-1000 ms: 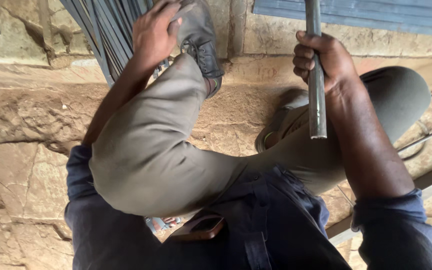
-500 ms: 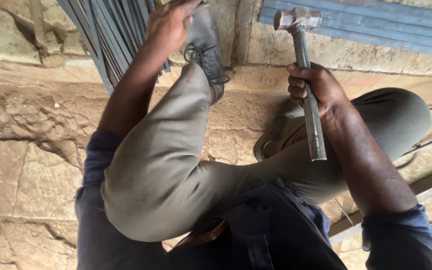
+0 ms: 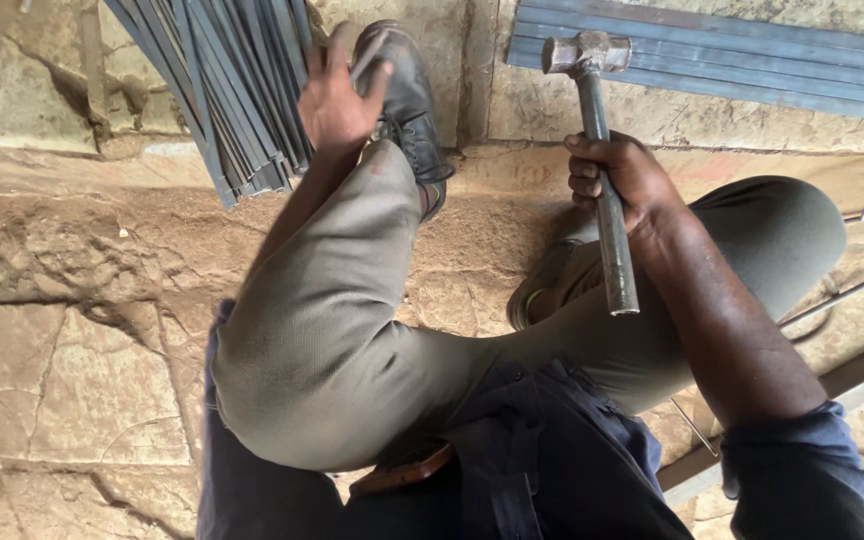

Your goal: The person sits on the floor and uses a hammer and a chisel to mark or indent a series of metal rods. They repeatedly position the chisel on the rods and strike it with the hammer, then adjust the rods and repeat the process.

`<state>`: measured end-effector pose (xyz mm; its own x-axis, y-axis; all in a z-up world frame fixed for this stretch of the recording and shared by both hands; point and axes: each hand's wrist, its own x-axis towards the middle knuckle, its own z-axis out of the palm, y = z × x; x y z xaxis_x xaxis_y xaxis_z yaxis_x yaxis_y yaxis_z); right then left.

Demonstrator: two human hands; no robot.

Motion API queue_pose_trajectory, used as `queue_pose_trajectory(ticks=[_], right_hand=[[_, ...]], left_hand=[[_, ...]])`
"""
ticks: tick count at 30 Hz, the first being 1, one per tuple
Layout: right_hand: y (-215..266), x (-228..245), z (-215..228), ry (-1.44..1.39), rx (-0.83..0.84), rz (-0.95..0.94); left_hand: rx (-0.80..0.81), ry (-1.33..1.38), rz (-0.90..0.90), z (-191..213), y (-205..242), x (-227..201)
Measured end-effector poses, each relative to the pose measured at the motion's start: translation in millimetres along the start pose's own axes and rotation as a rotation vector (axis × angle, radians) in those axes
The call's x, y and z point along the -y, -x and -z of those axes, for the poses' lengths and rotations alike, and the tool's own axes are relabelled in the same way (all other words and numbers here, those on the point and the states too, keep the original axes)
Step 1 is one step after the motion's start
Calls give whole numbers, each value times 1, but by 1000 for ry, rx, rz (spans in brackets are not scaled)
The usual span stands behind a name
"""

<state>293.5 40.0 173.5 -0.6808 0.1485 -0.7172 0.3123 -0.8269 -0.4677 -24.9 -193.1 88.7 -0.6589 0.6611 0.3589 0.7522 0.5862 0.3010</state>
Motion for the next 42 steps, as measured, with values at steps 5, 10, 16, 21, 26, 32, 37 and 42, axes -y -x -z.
queue_pose_trajectory(ticks=[5, 10, 16, 21, 26, 32, 37, 42], right_hand=[[-6, -2, 1, 5, 18, -8], [-9, -5, 0, -9, 28, -30], [-15, -9, 4, -12, 33, -13], [-23, -11, -5, 16, -26, -9], [-25, -12, -21, -3, -21, -32], [-30, -22, -28, 63, -57, -54], [-28, -27, -29, 150, -62, -63], [-25, -27, -34, 213, -115, -53]], left_hand=[[371, -136, 151, 5, 0, -26], [429, -275, 6, -14, -5, -28], [-425, -640, -446, -49, -13, -17], [-695, -1173, -560, -39, -14, -23], [-160, -31, -390, -55, -8, -19], [585, -125, 252, -24, -18, -47], [636, -186, 209, -6, -20, -55], [553, -190, 133, -18, -14, -47]])
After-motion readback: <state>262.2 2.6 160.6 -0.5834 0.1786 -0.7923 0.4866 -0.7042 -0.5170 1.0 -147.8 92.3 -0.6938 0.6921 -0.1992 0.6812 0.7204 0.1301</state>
